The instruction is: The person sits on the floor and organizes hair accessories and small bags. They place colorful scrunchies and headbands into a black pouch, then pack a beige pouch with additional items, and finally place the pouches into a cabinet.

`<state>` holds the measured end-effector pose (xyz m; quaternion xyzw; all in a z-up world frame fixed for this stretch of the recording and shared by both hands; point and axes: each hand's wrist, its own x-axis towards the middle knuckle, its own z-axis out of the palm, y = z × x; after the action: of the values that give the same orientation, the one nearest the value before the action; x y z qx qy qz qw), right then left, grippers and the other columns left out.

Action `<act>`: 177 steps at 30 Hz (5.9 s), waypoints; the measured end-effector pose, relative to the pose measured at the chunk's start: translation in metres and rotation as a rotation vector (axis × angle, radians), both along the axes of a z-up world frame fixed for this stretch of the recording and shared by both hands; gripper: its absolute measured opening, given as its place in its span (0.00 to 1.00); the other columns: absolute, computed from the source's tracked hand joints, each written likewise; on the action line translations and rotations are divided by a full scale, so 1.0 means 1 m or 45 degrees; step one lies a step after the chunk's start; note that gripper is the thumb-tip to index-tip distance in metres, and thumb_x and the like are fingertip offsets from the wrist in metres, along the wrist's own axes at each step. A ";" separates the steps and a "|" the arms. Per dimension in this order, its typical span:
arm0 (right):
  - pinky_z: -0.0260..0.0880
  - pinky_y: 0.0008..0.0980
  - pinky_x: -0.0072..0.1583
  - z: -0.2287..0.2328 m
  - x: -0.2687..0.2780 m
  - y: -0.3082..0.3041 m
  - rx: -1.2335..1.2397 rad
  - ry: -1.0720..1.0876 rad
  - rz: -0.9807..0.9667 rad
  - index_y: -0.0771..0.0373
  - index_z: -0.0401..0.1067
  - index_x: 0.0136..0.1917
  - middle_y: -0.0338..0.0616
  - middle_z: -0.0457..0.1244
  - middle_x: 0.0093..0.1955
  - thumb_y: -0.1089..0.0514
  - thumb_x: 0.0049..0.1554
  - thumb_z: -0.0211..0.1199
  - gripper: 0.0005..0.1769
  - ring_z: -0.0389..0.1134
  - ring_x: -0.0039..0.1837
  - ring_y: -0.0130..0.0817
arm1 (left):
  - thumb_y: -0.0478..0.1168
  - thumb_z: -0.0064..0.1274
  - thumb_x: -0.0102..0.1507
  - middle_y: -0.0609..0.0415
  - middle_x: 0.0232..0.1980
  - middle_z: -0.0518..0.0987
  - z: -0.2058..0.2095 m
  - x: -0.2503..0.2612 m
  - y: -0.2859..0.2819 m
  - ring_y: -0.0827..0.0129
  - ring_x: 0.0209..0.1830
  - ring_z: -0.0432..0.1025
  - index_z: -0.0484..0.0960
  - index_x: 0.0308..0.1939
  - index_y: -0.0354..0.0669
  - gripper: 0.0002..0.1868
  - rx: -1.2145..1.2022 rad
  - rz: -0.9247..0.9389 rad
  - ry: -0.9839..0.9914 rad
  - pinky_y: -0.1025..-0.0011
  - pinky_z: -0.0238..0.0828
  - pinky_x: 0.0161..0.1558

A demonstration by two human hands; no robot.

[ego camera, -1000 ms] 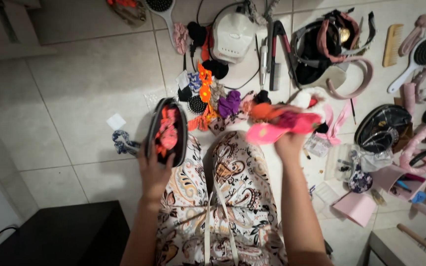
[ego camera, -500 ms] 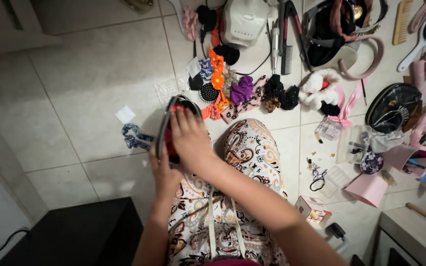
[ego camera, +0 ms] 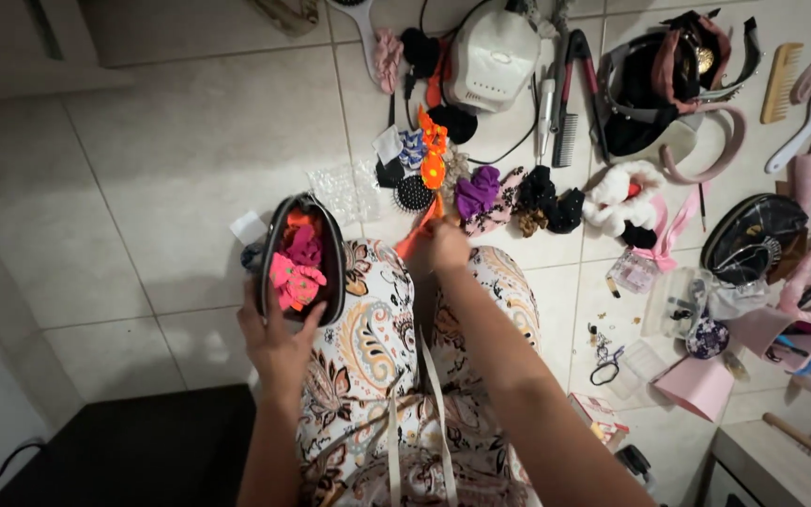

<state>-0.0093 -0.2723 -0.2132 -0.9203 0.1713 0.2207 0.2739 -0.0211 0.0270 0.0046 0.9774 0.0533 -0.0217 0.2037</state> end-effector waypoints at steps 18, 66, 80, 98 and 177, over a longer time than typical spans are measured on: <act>0.75 0.39 0.57 0.125 0.064 0.139 0.077 0.130 0.913 0.65 0.79 0.51 0.52 0.70 0.57 0.62 0.52 0.64 0.13 0.71 0.62 0.48 | 0.32 0.64 0.54 0.39 0.81 0.55 -0.034 0.006 -0.053 0.38 0.78 0.57 0.64 0.75 0.44 0.45 -0.424 -0.081 0.203 0.53 0.62 0.73; 0.71 0.48 0.54 0.085 0.161 -0.014 -0.135 -0.485 0.129 0.68 0.71 0.63 0.64 0.66 0.58 0.59 0.45 0.68 0.31 0.67 0.53 0.58 | 0.33 0.64 0.57 0.35 0.75 0.64 -0.051 0.056 -0.044 0.41 0.75 0.62 0.68 0.72 0.39 0.39 -0.354 0.113 0.060 0.53 0.65 0.71; 0.70 0.48 0.57 -0.009 0.234 -0.006 0.034 -0.640 0.302 0.64 0.72 0.51 0.64 0.60 0.66 0.62 0.49 0.67 0.15 0.65 0.60 0.61 | 0.34 0.66 0.54 0.37 0.76 0.63 -0.071 0.044 -0.027 0.42 0.77 0.60 0.70 0.70 0.37 0.40 -0.366 0.198 0.226 0.55 0.62 0.72; 0.70 0.57 0.45 0.022 0.269 0.038 0.112 -0.247 0.209 0.62 0.61 0.72 0.64 0.67 0.36 0.66 0.49 0.60 0.37 0.70 0.41 0.66 | 0.34 0.66 0.54 0.39 0.76 0.63 -0.078 0.040 -0.020 0.42 0.75 0.61 0.71 0.70 0.39 0.39 -0.393 0.320 0.284 0.55 0.65 0.69; 0.70 0.46 0.56 0.162 0.034 -0.035 -0.030 0.089 -0.087 0.76 0.49 0.76 0.67 0.55 0.62 0.62 0.41 0.77 0.58 0.66 0.53 0.58 | 0.35 0.52 0.68 0.41 0.72 0.69 -0.071 -0.020 -0.179 0.47 0.62 0.73 0.77 0.62 0.33 0.19 -0.873 -0.196 0.255 0.59 0.76 0.60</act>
<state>0.0251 -0.3078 -0.0516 -0.9089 0.2148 0.2410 0.2642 -0.0416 -0.1525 -0.0668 0.8465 -0.0113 -0.1493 0.5109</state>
